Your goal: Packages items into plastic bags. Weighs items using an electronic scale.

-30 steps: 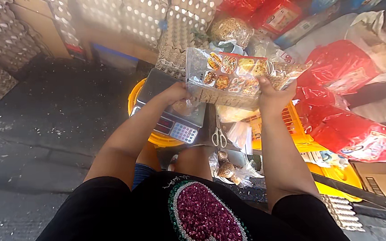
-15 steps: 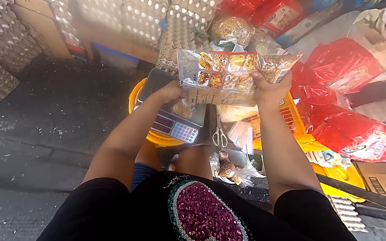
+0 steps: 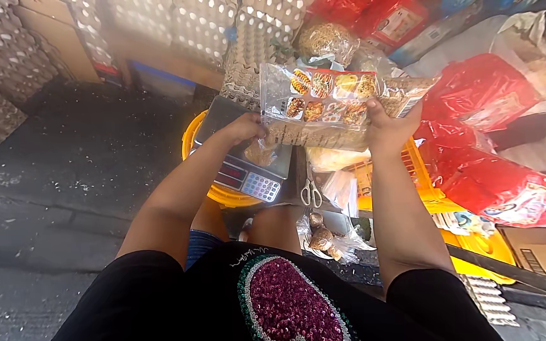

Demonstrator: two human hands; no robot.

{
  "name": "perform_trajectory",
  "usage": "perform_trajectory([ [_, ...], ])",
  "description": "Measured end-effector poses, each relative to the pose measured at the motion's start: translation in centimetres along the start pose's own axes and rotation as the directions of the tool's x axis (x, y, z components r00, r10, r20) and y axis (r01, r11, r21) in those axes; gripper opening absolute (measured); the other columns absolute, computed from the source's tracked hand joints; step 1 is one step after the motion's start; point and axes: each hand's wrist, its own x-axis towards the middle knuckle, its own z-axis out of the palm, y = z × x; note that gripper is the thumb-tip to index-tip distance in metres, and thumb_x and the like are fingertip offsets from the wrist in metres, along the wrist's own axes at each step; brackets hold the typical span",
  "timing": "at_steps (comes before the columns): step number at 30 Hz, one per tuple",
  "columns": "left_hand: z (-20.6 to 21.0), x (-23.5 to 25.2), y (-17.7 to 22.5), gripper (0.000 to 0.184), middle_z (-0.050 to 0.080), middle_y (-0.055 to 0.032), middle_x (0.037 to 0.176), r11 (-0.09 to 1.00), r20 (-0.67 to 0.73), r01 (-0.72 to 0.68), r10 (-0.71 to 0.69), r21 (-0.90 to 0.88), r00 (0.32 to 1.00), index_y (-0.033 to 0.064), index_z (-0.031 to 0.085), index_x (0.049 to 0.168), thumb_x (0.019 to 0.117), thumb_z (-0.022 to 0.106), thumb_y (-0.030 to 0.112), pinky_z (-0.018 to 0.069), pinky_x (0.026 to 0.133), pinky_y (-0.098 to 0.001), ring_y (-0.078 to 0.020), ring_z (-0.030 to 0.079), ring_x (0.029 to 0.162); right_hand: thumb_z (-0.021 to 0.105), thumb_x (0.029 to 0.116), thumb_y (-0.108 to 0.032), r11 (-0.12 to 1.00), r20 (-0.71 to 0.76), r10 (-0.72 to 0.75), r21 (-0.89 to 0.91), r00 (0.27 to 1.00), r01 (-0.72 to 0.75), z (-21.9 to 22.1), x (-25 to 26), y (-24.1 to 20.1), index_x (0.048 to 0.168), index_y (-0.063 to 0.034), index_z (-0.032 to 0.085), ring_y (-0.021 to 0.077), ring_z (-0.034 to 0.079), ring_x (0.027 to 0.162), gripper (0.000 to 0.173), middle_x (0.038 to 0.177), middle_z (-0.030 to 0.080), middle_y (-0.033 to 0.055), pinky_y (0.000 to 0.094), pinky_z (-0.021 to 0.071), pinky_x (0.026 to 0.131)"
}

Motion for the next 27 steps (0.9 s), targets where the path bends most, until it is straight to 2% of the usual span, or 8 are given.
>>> perform_trajectory([
  [3,0.5,0.9,1.1,0.028,0.065,-0.0063,0.094,0.997,0.008,-0.056,0.056,-0.047,0.998,-0.0013,0.061,0.115,0.0885,0.06,-0.01,0.0524,0.07,-0.0251,-0.0089,0.06,0.075,0.088,0.0768,-0.016,1.0,-0.056,-0.008,-0.002,0.998,0.008,-0.7,0.4,0.3,0.134,0.0066,0.045,0.0087,0.068,0.105,0.075,0.116,0.066,0.0082,0.0272,0.057,0.097],
  [5,0.7,1.0,2.3,0.024,0.066,-0.0053,0.09,0.995,-0.01,-0.091,0.091,-0.026,0.996,-0.0009,0.062,0.11,0.0873,0.06,-0.01,0.0504,0.067,-0.0243,-0.0081,0.059,0.072,0.087,0.0785,-0.014,0.999,-0.074,-0.02,0.029,0.997,0.022,-0.9,0.6,0.4,0.133,0.0068,0.044,0.0097,0.068,0.106,0.073,0.115,0.065,0.0084,0.0278,0.057,0.097],
  [8,0.1,1.3,1.6,0.028,0.067,-0.0074,0.092,0.996,-0.001,-0.072,0.072,0.044,0.997,-0.0018,0.063,0.115,0.088,0.061,-0.01,0.0496,0.063,-0.0238,-0.0086,0.058,0.071,0.087,0.0788,-0.014,1.0,-0.099,0.006,0.024,0.995,-0.004,-0.6,-0.2,0.5,0.132,0.0062,0.047,0.0092,0.068,0.105,0.07,0.115,0.067,0.008,0.0276,0.0574,0.096],
  [11,-0.4,1.1,0.7,0.02,0.065,-0.0047,0.085,0.996,-0.029,-0.042,0.045,0.074,0.999,-0.0007,0.064,0.107,0.0888,0.062,-0.009,0.0441,0.058,-0.0219,-0.0063,0.053,0.064,0.087,0.0778,-0.011,0.997,-0.084,0.045,0.06,0.995,-0.04,0.1,-1.0,1.2,0.133,0.0067,0.045,0.0102,0.068,0.106,0.071,0.116,0.066,0.0095,0.0284,0.0578,0.096],
  [18,-1.6,0.3,1.4,0.028,0.062,-0.007,0.089,0.975,-0.022,0.048,-0.044,0.217,0.999,-0.0005,0.059,0.119,0.0919,0.065,-0.003,0.048,0.064,-0.0244,-0.0087,0.055,0.068,0.088,0.0775,-0.015,0.994,-0.079,0.108,-0.026,0.991,-0.11,1.0,-1.7,1.1,0.134,0.0079,0.045,0.0061,0.066,0.107,0.075,0.118,0.064,0.0105,0.0234,0.0545,0.097],
  [25,-1.4,-1.1,2.0,0.057,0.061,-0.0158,0.13,0.947,-0.017,-0.042,0.05,0.319,0.999,0.0059,0.051,0.147,0.093,0.068,0.001,0.0526,0.076,-0.0322,-0.0154,0.061,0.089,0.085,0.0831,-0.015,0.99,-0.163,0.122,0.097,0.979,-0.107,0.2,-2.4,3.4,0.133,0.0071,0.044,0.0129,0.069,0.105,0.068,0.114,0.066,0.0108,0.0306,0.0582,0.096],
  [26,-1.4,-1.3,1.9,0.062,0.059,-0.0155,0.136,0.936,-0.014,-0.051,0.059,0.349,0.998,0.0072,0.047,0.151,0.0927,0.069,0.002,0.0532,0.08,-0.0343,-0.017,0.062,0.096,0.084,0.0846,-0.017,0.986,-0.185,0.15,0.098,0.971,-0.134,0.0,-2.7,3.7,0.133,0.0066,0.045,0.0132,0.07,0.103,0.066,0.113,0.067,0.0105,0.0313,0.0589,0.094],
  [27,-1.4,-1.4,1.8,0.067,0.056,-0.015,0.145,0.925,-0.011,-0.046,0.054,0.378,0.998,0.0091,0.044,0.154,0.0929,0.069,0.003,0.0547,0.09,-0.039,-0.0214,0.064,0.111,0.082,0.0866,-0.019,0.981,-0.206,0.185,0.097,0.961,-0.168,-0.1,-3.1,3.7,0.134,0.006,0.045,0.013,0.07,0.102,0.065,0.113,0.067,0.0101,0.0312,0.0591,0.094],
])
